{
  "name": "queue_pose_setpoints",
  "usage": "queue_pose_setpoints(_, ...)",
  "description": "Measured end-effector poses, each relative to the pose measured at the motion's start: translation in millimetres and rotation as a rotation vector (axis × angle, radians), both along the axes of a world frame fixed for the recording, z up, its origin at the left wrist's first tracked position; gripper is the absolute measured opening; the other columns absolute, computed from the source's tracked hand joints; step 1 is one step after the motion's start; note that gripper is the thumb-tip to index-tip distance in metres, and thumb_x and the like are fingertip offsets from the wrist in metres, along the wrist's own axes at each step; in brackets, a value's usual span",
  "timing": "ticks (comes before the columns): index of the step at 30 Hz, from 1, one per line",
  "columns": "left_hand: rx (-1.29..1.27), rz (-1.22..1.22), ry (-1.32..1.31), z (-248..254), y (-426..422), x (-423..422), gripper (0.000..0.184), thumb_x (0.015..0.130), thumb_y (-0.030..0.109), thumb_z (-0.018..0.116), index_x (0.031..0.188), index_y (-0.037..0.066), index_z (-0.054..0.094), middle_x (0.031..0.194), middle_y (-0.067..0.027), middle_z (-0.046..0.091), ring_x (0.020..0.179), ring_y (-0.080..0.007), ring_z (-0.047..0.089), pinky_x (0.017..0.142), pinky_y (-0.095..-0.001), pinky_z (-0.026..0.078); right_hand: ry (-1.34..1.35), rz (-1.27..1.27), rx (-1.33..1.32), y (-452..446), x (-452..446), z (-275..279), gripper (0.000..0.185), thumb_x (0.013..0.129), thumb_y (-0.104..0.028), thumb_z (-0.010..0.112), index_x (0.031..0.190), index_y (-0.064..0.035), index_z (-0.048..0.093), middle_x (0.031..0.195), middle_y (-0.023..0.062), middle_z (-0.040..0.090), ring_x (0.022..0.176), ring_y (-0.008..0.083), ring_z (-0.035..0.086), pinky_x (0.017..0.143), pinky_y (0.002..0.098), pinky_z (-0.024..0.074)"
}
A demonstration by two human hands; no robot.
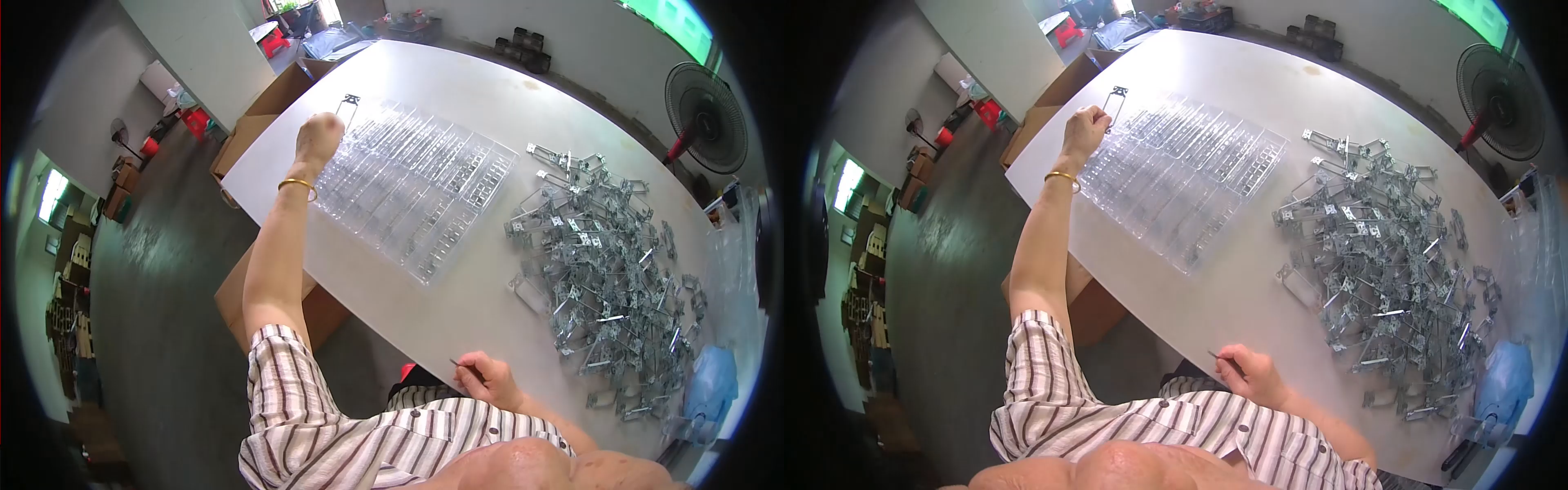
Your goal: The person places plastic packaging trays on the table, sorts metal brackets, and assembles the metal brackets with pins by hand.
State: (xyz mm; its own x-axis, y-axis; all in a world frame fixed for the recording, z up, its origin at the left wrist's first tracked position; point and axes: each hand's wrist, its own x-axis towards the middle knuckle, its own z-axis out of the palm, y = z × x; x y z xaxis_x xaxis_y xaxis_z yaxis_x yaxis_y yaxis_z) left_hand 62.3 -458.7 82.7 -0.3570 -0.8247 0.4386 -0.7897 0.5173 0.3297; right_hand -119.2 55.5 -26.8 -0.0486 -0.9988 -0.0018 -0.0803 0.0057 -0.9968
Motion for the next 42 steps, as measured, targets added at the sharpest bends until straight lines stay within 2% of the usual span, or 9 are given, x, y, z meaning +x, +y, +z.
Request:
queue_pose_setpoints(6,0.027,0.167,-0.261,-13,-67,-19,0.022,0.095,0.025,0.069,0.103,0.006,0.075,0.113,-0.0168,0.073,0.111,-0.0331,0.069,0.097,-0.0452,0.054,0.01,-0.056,-0.012,0,1,-5,0.011,0.098,-0.002,0.069,0.108,-0.0026,0.064,0.084,0.0091,0.072,0.074,0.0157,0.072,0.066,0.0297,0.0576)
queue_pose_setpoints(9,-0.022,0.138,-0.255,-26,-88,-26,0.021,0.091,0.024,0.07,0.094,0.005,0.077,0.106,-0.0191,0.074,0.102,-0.0343,0.071,0.094,-0.044,0.055,0.001,-0.085,0.018,1,1,-11,0.011,0.099,-0.004,0.069,0.109,-0.0039,0.064,0.084,0.008,0.072,0.075,0.015,0.072,0.066,0.0292,0.0574)
queue_pose_setpoints(12,0.065,0.152,-0.272,-33,-100,-34,0.02,0.09,0.023,0.071,0.095,0.005,0.078,0.104,-0.0183,0.076,0.102,-0.0328,0.073,0.094,-0.0428,0.056,-0.011,-0.115,0.054,1,2,-14,0.011,0.099,-0.005,0.07,0.109,-0.0048,0.064,0.084,0.0071,0.072,0.076,0.0143,0.072,0.067,0.0285,0.0572)
queue_pose_setpoints(18,0.234,0.172,-0.387,-42,-115,-45,0.024,0.092,0.028,0.071,0.107,0.01,0.078,0.112,-0.0161,0.076,0.111,-0.0321,0.072,0.097,-0.0427,0.056,-0.082,-0.162,0.103,0,1,-9,0.011,0.1,-0.006,0.07,0.109,-0.0054,0.064,0.085,0.0062,0.072,0.077,0.0128,0.071,0.069,0.0279,0.0572)
queue_pose_setpoints(27,0.238,0.183,-0.414,-46,-117,-47,0.029,0.092,0.025,0.067,0.114,0.009,0.078,0.118,-0.0177,0.075,0.115,-0.0334,0.071,0.099,-0.0448,0.056,-0.092,-0.157,0.115,0,0,-6,0.012,0.102,-0.009,0.069,0.111,-0.0052,0.063,0.086,0.0058,0.072,0.079,0.0118,0.071,0.072,0.0277,0.0573)
queue_pose_setpoints(34,0.061,0.126,-0.409,-29,-103,-52,0.032,0.091,0.027,0.064,0.109,0.004,0.077,0.108,-0.0242,0.075,0.105,-0.0406,0.073,0.094,-0.0488,0.057,-0.012,-0.151,0.092,-3,-1,-5,0.014,0.099,-0.007,0.07,0.111,-0.0054,0.063,0.086,0.0079,0.072,0.078,0.0176,0.073,0.07,0.0299,0.0575)
queue_pose_setpoints(37,-0.256,-0.073,-0.372,-44,-133,-55,0.024,0.092,0.023,0.062,0.091,0.004,0.076,0.09,-0.0225,0.073,0.088,-0.0422,0.071,0.081,-0.0524,0.056,0.091,-0.121,0.018,-6,-5,-9,0.015,0.097,-0.007,0.07,0.111,-0.0056,0.063,0.084,0.0092,0.071,0.074,0.0242,0.072,0.067,0.0335,0.0562)
queue_pose_setpoints(40,-0.364,-0.21,-0.335,-15,-79,-96,0.022,0.099,0.027,0.062,0.103,0.01,0.074,0.104,-0.0177,0.073,0.096,-0.0393,0.07,0.082,-0.0504,0.055,-0.008,-0.083,0.004,-8,-11,-11,0.012,0.097,-0.007,0.067,0.108,-0.0054,0.062,0.081,0.0109,0.068,0.071,0.0267,0.069,0.066,0.0374,0.0544)
queue_pose_setpoints(42,-0.373,-0.371,-0.178,-2,-34,-124,0.02,0.101,0.024,0.064,0.106,0.007,0.074,0.103,-0.0153,0.073,0.094,-0.0363,0.071,0.084,-0.0446,0.056,-0.093,-0.063,0.006,-6,-12,-12,0.01,0.098,-0.006,0.066,0.105,-0.0046,0.06,0.081,0.0118,0.068,0.071,0.0261,0.068,0.067,0.038,0.0538)
